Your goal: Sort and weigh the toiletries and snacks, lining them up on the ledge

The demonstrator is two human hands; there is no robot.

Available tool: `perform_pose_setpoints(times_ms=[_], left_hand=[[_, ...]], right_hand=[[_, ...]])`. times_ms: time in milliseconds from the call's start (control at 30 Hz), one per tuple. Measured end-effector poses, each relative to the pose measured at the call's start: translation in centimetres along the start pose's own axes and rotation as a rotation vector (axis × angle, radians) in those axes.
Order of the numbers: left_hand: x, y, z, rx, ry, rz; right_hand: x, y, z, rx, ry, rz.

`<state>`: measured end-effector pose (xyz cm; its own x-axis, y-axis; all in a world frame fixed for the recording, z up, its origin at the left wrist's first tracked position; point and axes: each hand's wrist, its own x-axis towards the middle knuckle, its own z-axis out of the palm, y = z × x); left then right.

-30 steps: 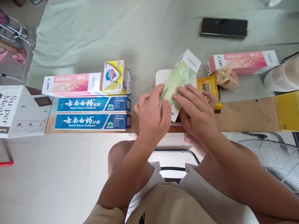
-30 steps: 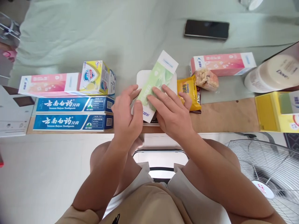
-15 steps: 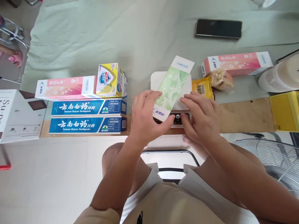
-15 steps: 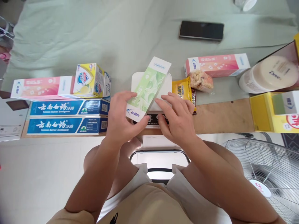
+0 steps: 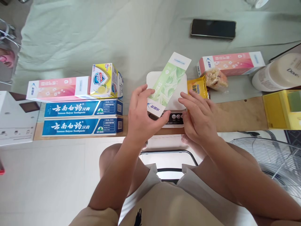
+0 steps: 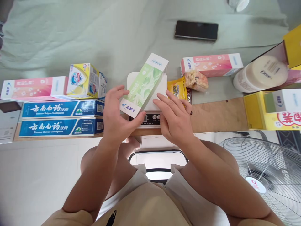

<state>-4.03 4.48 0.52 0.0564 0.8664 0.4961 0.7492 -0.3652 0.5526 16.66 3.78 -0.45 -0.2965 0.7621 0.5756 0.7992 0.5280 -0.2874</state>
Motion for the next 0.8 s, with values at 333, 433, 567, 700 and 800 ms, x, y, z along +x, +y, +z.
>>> perform_pose_setpoints(times_ms=[333, 433, 567, 700, 800], left_hand=[[-0.3, -0.4, 0.0, -0.186, 0.049, -0.149], [-0.3, -0.2, -2.1, -0.228, 0.060, -0.148], [-1.3, -0.1, -6.3, -0.249, 0.098, -0.079], [-3.5, -2.7, -9.7, -0.300, 0.147, -0.027], [-5.4, -6.1, -12.0, -0.378, 0.118, -0.019]], right_hand=[[0.8, -0.2, 0.5, 0.064, 0.056, 0.106], [1.6, -0.2, 1.0, 0.093, 0.134, 0.157], [2.4, -0.6, 1.6, 0.371, 0.118, 0.167], [2.7, -2.4, 1.9, 0.677, -0.009, 0.028], [2.7, -4.4, 2.6, 0.701, -0.094, -0.086]])
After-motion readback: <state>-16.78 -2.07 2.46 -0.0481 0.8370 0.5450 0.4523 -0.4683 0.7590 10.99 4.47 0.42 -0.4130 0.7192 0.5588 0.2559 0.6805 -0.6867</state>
